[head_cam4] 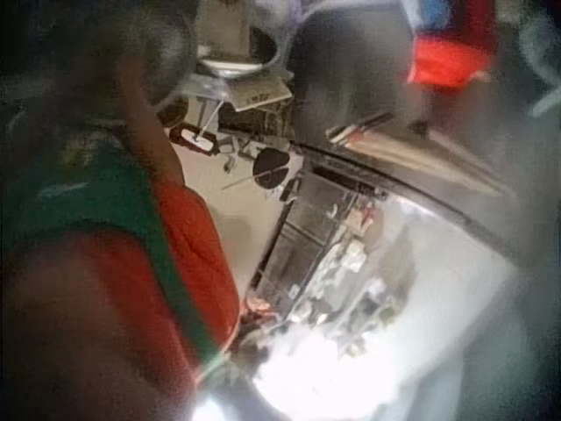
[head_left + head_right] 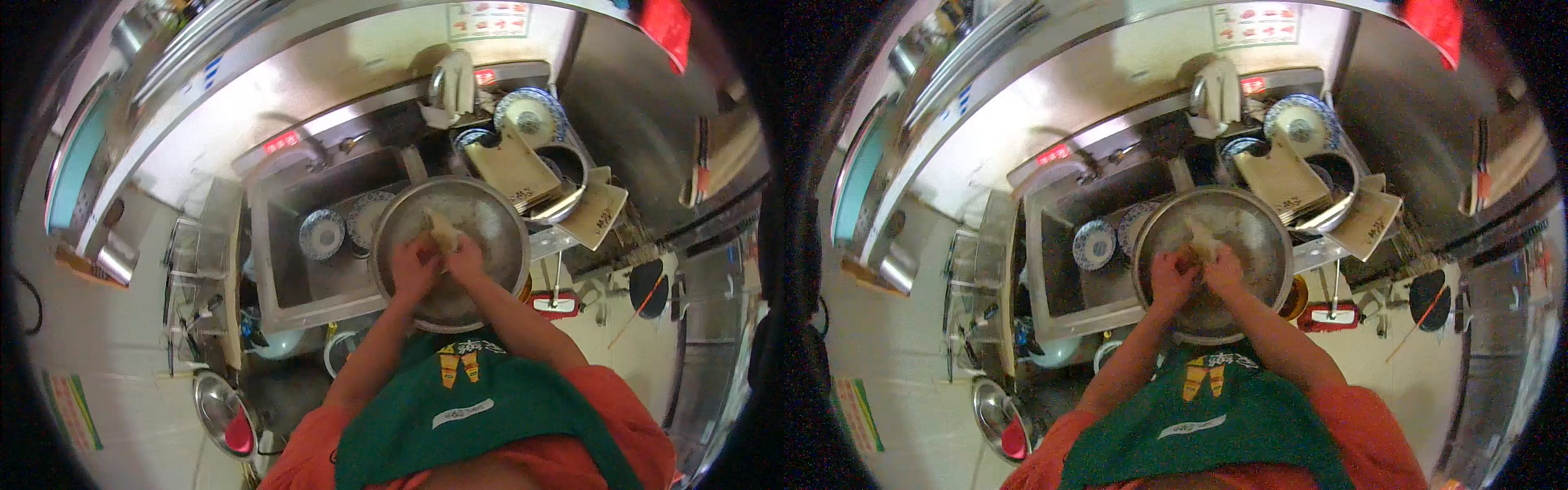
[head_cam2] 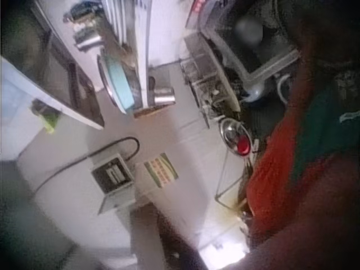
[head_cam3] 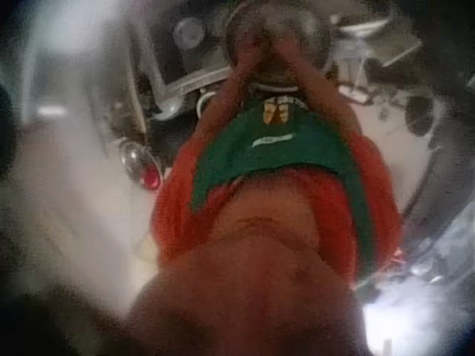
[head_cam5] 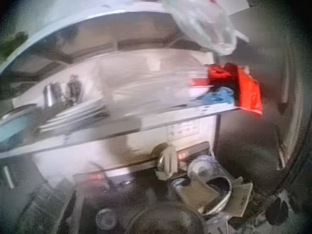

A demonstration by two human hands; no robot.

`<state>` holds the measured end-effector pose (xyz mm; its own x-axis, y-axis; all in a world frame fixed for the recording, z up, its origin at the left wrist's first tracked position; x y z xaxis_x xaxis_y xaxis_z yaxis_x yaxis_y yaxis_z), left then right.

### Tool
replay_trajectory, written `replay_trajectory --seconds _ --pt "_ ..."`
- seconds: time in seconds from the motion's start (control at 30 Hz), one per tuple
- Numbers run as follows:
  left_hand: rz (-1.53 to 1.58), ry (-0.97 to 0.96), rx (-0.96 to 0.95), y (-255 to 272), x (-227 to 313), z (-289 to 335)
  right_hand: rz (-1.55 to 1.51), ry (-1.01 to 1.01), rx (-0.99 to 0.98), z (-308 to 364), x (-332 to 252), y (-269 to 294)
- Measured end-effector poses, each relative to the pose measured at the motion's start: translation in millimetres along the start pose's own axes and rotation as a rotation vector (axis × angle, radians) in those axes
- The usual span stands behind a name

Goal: The person washes multiple square plates and a round metal bowl in a sink using a sponge. They scrub each item with soapy water, rinse, and place the cleaned items into the sink basin.

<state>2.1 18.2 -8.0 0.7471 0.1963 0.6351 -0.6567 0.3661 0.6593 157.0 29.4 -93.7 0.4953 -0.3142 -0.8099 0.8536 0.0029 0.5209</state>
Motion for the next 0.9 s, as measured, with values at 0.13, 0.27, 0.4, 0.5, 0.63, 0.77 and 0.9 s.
replay_trajectory --seconds 0.13,0.27,0.4,0.5,0.63,0.77,0.9 --pt "0.48 -0.001 0.176 -27.7 -22.7 -18.8 -0.584 0.019 0.045 12.1 0.8 0.0" --pt "0.546 -0.542 0.122 -39.7 -29.5 -40.4 -0.634 -0.008 -0.037 25.1 -22.4 7.9" --pt "0.515 -0.353 0.015 -20.2 -19.8 -29.8 0.062 0.252 -0.163 5.9 -32.8 40.1" --pt "0.062 -0.341 -0.083 2.7 -3.0 -21.3 0.552 0.629 -0.243 -0.3 -48.6 53.1" --pt "0.021 -0.303 0.101 0.6 -3.3 -29.7 0.453 0.309 -0.468 -10.5 -69.8 67.5" --pt "0.461 -0.28 0.218 -5.8 -4.4 -35.0 0.323 0.282 -0.222 2.2 -50.0 56.7" --pt "0.074 -0.429 0.125 20.3 6.4 -16.1 0.545 0.407 -0.434 9.7 -28.0 54.2"
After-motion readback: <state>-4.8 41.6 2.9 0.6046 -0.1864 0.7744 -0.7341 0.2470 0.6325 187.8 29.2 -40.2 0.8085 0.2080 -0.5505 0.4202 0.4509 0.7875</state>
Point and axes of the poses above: each hand's wrist, its own z-axis away from the middle knuckle, its own y-axis out of the back of the hand, x = y × z, the point moved 2 cm from there along -z, towards the middle knuckle, and after that the axes turned 5 degrees about z, right-handed, at the moved point
